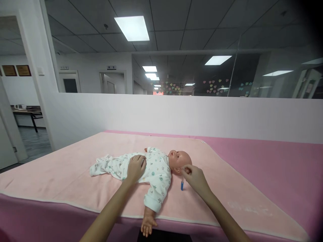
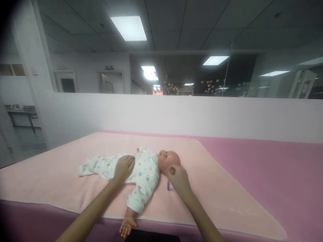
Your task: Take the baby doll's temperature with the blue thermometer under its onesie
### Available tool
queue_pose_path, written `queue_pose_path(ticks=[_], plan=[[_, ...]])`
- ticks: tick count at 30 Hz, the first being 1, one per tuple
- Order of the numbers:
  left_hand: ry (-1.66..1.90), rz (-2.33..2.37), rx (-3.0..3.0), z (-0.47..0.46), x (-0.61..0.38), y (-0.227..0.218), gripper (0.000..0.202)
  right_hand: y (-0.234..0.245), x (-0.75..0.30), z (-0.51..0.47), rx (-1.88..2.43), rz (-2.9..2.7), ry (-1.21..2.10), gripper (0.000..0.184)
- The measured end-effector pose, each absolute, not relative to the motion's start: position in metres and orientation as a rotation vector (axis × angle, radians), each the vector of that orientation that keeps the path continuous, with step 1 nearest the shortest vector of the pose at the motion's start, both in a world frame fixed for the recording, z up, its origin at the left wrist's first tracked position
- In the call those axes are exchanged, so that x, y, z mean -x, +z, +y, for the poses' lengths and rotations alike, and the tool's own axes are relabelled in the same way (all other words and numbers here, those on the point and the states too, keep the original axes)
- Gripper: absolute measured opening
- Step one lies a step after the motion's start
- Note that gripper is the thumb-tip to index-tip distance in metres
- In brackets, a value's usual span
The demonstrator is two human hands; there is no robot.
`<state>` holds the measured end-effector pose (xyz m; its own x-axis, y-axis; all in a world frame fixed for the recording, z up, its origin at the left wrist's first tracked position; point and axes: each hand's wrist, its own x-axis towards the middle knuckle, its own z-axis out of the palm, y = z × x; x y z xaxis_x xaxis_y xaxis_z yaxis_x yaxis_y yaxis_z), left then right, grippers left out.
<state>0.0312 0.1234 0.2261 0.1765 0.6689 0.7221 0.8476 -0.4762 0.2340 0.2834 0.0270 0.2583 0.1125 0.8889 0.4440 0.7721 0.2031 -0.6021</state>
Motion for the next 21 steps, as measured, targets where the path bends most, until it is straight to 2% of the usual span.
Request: queue_pose_path(ticks=[4,9,15,21], plan=[[-1.274,-1.49,2.237,0.12,-0.028,0.219,0.022,0.264,-0.27,0.036,1.64,-1.695,0.219,0.02],[-1.309,-1.503,2.232,0.114,-0.026,0.22,0.022,0.257,-0.273,0.028,1.719,-1.661,0.182,0.039],[-1.318,-1.502,2.225,0.116,-0.027,0.218,0.021,0.257,-0.282,0.019,1.824,-1.633,0.3,0.056],[-1.352,-1.475,2.214,0.12,-0.026,0.215,0.019,0.246,-0.28,0.022,1.893,-1.681,0.287,0.06]])
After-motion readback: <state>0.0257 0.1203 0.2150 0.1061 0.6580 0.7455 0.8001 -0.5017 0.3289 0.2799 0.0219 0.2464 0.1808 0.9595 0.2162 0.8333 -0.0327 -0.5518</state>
